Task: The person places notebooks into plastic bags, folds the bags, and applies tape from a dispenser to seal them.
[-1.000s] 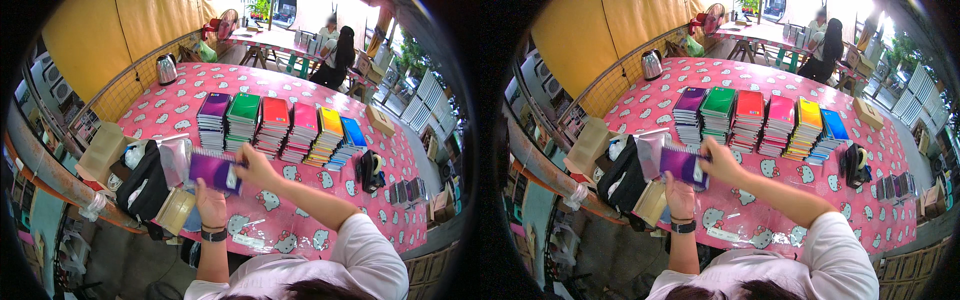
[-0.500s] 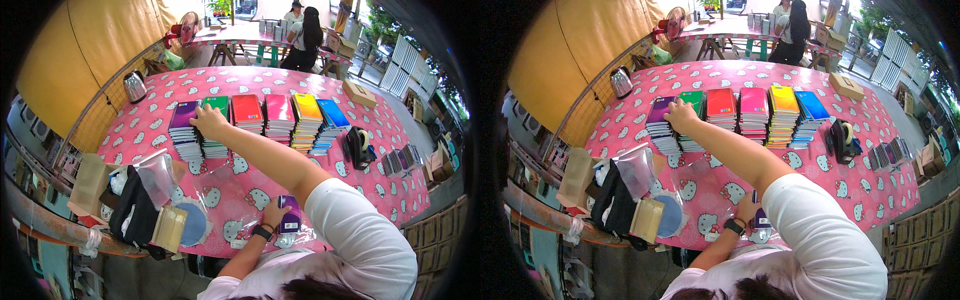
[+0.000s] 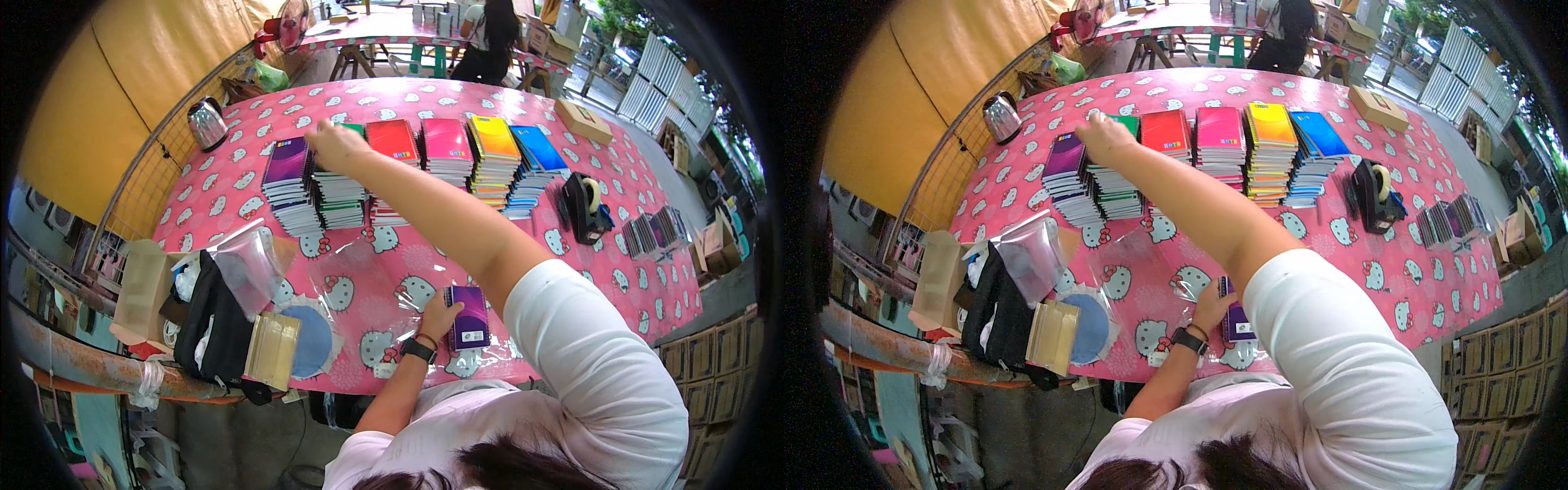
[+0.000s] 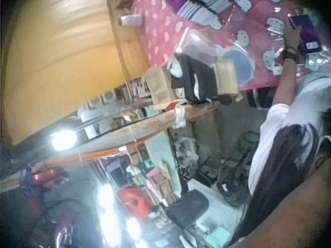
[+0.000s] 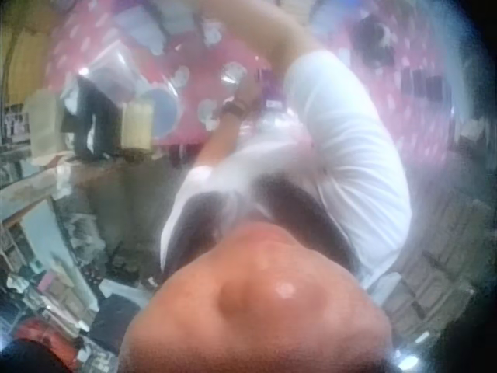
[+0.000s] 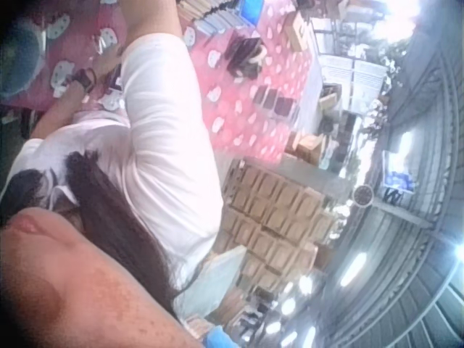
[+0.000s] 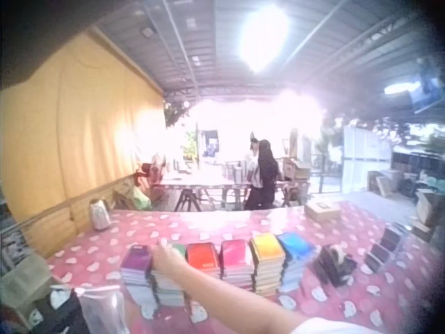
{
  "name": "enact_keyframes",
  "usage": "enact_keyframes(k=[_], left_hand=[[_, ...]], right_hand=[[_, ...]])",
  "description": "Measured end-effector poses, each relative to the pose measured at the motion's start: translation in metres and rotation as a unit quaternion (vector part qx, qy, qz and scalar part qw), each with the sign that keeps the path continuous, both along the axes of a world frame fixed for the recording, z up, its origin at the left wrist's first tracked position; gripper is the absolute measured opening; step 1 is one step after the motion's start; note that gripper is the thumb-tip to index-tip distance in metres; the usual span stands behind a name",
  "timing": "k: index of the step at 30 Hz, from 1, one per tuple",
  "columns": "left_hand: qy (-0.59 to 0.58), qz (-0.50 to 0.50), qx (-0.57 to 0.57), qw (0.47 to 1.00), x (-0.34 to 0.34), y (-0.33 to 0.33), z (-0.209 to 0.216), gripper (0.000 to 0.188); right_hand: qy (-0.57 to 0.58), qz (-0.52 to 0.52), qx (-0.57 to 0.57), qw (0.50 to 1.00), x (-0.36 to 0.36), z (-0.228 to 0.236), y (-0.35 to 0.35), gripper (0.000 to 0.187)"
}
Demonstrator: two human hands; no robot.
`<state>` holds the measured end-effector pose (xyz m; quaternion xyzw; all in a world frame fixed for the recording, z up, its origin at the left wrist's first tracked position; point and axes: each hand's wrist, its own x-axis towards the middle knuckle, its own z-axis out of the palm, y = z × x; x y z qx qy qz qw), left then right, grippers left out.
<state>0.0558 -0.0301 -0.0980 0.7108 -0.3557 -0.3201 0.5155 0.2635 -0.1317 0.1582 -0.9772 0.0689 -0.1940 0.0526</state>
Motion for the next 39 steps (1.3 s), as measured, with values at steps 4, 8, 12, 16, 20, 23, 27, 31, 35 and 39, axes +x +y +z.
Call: enact_keyframes(k=[4,8,12,16,20,23,27,31,35,39], left_hand=[[0.031,-0.002,0.000,1.000,0.003,0.004,0.001,0.040],[0.089,-0.018,-0.069,0.993,0.017,0.011,-0.019,0.032],[0.210,-0.049,-0.086,0.973,0.009,-0.001,-0.018,0.031],[0.205,-0.050,-0.013,0.977,0.013,0.002,-0.007,0.026],[0.314,-0.020,-0.090,0.945,0.022,0.002,-0.035,0.035],[0.494,-0.002,-0.036,0.869,0.021,0.005,-0.012,0.049],[0.534,-0.008,-0.084,0.841,0.014,0.007,0.015,0.057],[0.432,-0.052,-0.100,0.895,0.011,0.006,0.009,0.044],[0.350,-0.066,-0.109,0.928,0.010,0.009,-0.005,0.041],[0.340,-0.062,-0.100,0.933,0.012,0.011,-0.003,0.041]], right_hand=[[-0.161,0.067,0.161,0.971,-0.065,0.018,-0.034,0.029],[0.141,0.191,0.302,0.923,-0.199,0.043,-0.053,0.027],[0.370,0.250,0.342,0.827,-0.276,-0.062,-0.081,0.030],[0.422,0.157,0.352,0.821,-0.285,-0.131,-0.075,0.029],[0.373,0.194,0.388,0.820,-0.265,-0.109,-0.073,0.027],[0.240,0.069,0.481,0.841,-0.299,-0.099,-0.089,0.026],[-0.030,-0.158,0.718,0.677,-0.368,-0.141,-0.061,0.022],[-0.131,-0.257,0.796,0.533,-0.389,-0.205,0.009,0.022],[-0.047,-0.220,0.541,0.811,-0.396,-0.228,0.016,0.022],[-0.022,-0.288,0.616,0.733,-0.381,-0.221,0.009,0.027]])
